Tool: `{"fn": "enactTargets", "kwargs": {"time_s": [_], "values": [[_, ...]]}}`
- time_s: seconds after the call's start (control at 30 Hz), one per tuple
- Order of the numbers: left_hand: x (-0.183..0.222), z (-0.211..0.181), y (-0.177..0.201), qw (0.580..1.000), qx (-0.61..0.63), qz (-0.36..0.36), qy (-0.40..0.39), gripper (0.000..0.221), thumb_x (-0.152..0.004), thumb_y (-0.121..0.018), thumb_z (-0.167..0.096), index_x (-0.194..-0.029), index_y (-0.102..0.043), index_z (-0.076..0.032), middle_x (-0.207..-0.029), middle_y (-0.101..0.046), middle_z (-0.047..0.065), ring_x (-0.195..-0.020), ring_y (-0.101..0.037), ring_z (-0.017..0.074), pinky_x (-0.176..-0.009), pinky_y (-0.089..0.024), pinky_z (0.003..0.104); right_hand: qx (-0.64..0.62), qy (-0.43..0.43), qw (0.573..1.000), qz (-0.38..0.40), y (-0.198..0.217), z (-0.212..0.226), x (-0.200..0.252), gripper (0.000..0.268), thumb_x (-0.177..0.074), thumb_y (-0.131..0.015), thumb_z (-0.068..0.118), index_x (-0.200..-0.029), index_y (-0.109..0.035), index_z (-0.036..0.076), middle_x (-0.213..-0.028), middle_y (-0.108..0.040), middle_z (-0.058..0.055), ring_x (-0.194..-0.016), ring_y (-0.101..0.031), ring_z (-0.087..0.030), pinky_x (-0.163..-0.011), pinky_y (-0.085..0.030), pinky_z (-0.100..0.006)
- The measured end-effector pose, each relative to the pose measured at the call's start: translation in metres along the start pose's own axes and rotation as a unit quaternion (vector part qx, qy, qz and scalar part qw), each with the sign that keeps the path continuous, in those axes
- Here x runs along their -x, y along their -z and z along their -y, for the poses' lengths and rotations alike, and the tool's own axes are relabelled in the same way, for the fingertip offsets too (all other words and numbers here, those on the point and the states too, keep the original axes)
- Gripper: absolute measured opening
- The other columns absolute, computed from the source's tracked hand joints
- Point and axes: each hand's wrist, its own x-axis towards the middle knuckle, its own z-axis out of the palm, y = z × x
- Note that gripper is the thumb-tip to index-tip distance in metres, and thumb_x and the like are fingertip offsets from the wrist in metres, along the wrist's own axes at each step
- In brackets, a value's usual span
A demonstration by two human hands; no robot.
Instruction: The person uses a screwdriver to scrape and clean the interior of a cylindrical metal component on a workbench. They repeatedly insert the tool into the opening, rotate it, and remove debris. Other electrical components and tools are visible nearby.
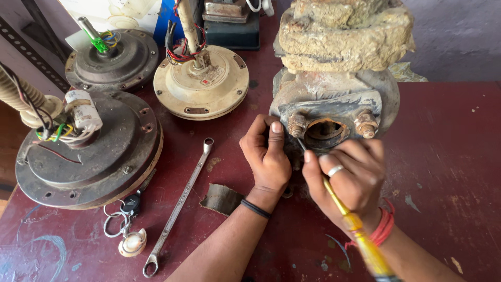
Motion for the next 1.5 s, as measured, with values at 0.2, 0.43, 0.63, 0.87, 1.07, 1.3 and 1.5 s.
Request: {"fn": "enactTargets", "kwargs": {"time_s": [0.2,0.43,0.63,0.87,1.07,1.3,1.5], "values": [[-0.002,0.000,-0.003,1.000,-0.002,-0.004,-0.006,0.022,-0.103,-0.058,-0.009,-0.084,-0.058,0.001,-0.071,-0.054,-0.002,-0.071,-0.045,0.0051,-0.061,-0.040,0.025,-0.002,0.009,1.000,0.006,0.000,-0.004,0.002,0.029,-0.087,-0.077,0.004,-0.065,-0.058,0.007,-0.063,-0.063,-0.004,-0.066,-0.061,-0.021,-0.079,-0.039,-0.042],[0.000,0.002,-0.002,1.000,0.006,-0.004,0.007,0.021,-0.103,-0.058,-0.009,-0.084,-0.058,0.001,-0.072,-0.054,-0.003,-0.072,-0.045,0.0048,-0.061,-0.039,0.025,-0.039,-0.014,0.999,0.013,-0.001,-0.004,0.009,0.031,-0.088,-0.076,0.005,-0.064,-0.057,0.008,-0.059,-0.060,-0.003,-0.062,-0.059,-0.019,-0.077,-0.040,-0.040],[0.002,0.000,0.001,1.000,0.001,0.001,0.006,0.022,-0.104,-0.058,-0.010,-0.085,-0.057,0.001,-0.072,-0.053,-0.004,-0.072,-0.044,0.0048,-0.062,-0.038,0.025,-0.111,0.028,0.993,-0.024,0.006,-0.012,0.025,0.020,-0.090,-0.067,0.007,-0.073,-0.058,0.006,-0.061,-0.061,-0.005,-0.058,-0.060,-0.021,-0.071,-0.045,-0.041],[0.000,0.000,-0.001,1.000,0.019,0.006,0.019,0.022,-0.104,-0.059,-0.012,-0.085,-0.056,0.000,-0.075,-0.052,-0.004,-0.073,-0.044,0.0045,-0.063,-0.037,0.024,-0.168,-0.005,0.984,-0.051,0.002,-0.027,0.030,0.017,-0.100,-0.054,0.012,-0.088,-0.057,0.001,-0.077,-0.067,-0.009,-0.068,-0.064,-0.023,-0.073,-0.048,-0.040],[0.002,-0.005,0.002,0.998,0.042,0.032,0.028,0.014,-0.101,-0.059,-0.011,-0.095,-0.059,0.002,-0.078,-0.055,0.000,-0.073,-0.046,0.0068,-0.064,-0.040,0.025,-0.104,0.003,0.993,-0.047,-0.010,-0.033,0.031,0.012,-0.095,-0.058,0.009,-0.085,-0.060,0.001,-0.070,-0.061,-0.008,-0.060,-0.055,-0.024,-0.067,-0.041,-0.042],[0.002,-0.025,0.006,0.993,-0.099,0.059,0.015,0.015,-0.095,-0.067,-0.003,-0.106,-0.062,0.005,-0.085,-0.060,0.012,-0.077,-0.057,0.0183,-0.074,-0.050,0.030,-0.057,0.015,0.997,-0.054,-0.009,-0.022,0.021,0.012,-0.092,-0.062,0.011,-0.083,-0.063,0.003,-0.067,-0.059,-0.005,-0.063,-0.053,-0.024,-0.073,-0.039,-0.042],[0.002,-0.052,0.009,0.987,-0.134,0.085,0.002,0.025,-0.087,-0.068,-0.001,-0.110,-0.061,0.005,-0.090,-0.060,0.015,-0.081,-0.060,0.0254,-0.074,-0.049,0.033,-0.033,-0.044,0.996,-0.065,0.004,0.007,0.008,0.012,-0.091,-0.063,0.013,-0.085,-0.064,0.003,-0.074,-0.062,-0.008,-0.072,-0.056,-0.024,-0.082,-0.041,-0.044]]}}
